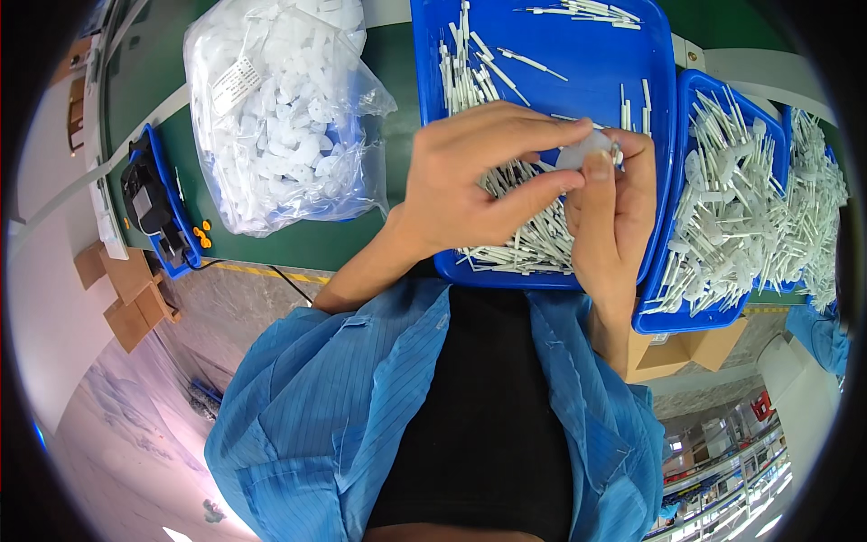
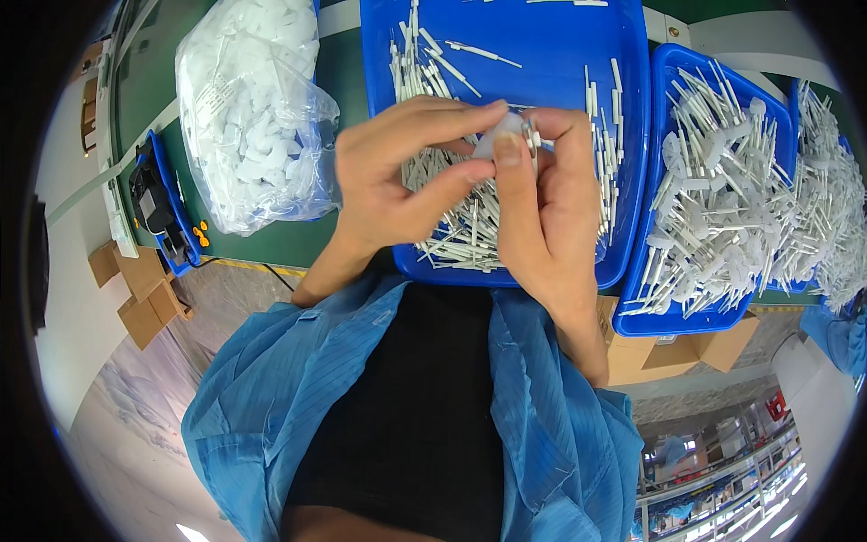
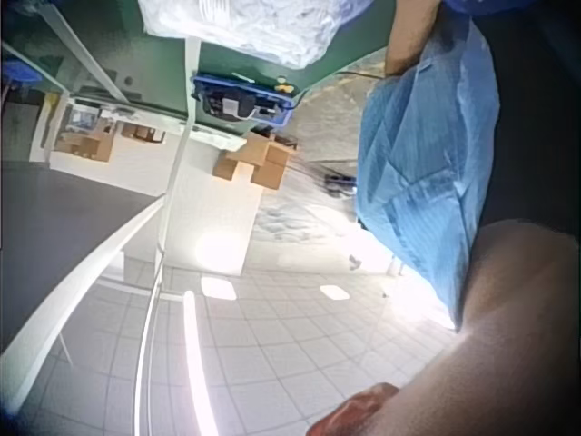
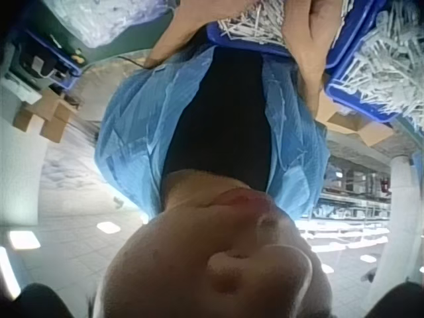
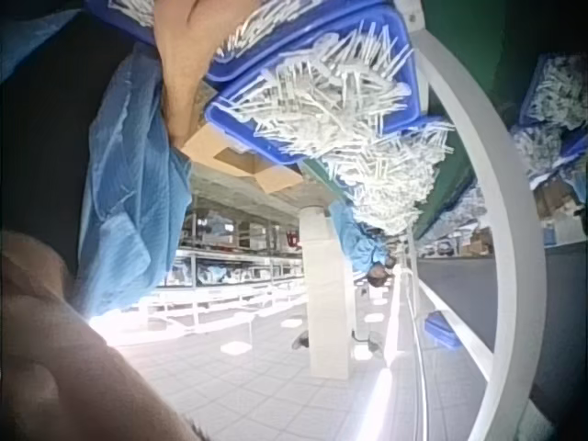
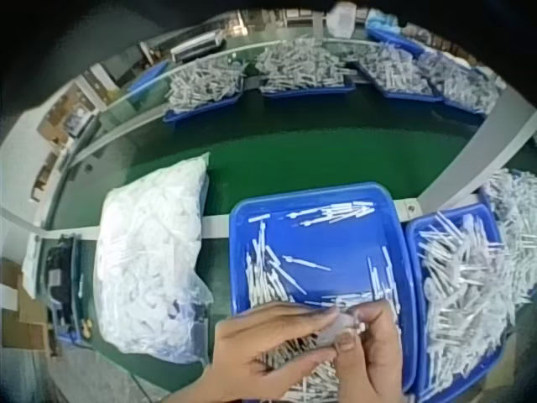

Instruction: The person repeatedly picks up small white plastic components from a blue bin and a plastic bag, then inserts a rod into a cap-like piece by hand. The assembled units are placed into a second blue bin on the right. The process is continuous and repetitive throughout the clip.

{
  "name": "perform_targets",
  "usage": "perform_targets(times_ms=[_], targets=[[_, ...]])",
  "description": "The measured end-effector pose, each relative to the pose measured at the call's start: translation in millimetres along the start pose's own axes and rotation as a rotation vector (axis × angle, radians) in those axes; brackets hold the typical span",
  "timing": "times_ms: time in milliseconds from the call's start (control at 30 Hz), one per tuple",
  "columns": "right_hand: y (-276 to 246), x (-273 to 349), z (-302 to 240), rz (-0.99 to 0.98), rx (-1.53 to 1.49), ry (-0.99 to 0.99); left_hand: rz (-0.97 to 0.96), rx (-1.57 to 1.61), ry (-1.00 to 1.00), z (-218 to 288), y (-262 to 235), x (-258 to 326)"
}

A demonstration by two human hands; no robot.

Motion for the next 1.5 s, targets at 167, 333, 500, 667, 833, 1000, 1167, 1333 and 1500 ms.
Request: perform_targets(times_ms=[167, 333, 500, 667, 833, 1000, 1167, 1333, 1500], targets=[[0, 4, -4, -0.067, 0.266, -0.076, -0.016, 0.051, -0.087, -1, -10, -1], [0, 10, -18, -0.068, 0.44, -0.124, -0.023, 0.233, -0.264, -7, -13, 5], [13, 7, -15, 0.067, 0.528, -0.225, 0.09, 0.392, -0.294, -12, -13, 3], [13, 10, -15, 0.15, 0.725, -0.306, 0.192, 0.376, -0.274, -13, -11, 9], [12, 15, -17, 0.312, 0.77, -0.444, 0.152, 0.366, -0.197, -17, -12, 14], [9, 8, -23, 0.093, 0.622, -0.319, 0.121, 0.428, -0.173, -17, -16, 13], [7, 6, -10, -0.174, 0.057, 0.013, 0.124, 0.65, -0.239, -15, -13, 11], [12, 12, -12, -0.116, -0.075, -0.069, -0.051, 0.344, -0.001, -6, -21, 3], [12, 18, -29, 0.171, 0.676, -0.579, -0.144, 0.139, 0.118, -3, -22, 4]])
Point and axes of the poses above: each hand's wrist, its own x-axis away from the middle knuckle, its own y-axis out of the palm, z = x × y, the point moved 4 cm from there along -x, towards the middle knuckle, and after that the axes turned 13 degrees about x, right-handed, at the moved point
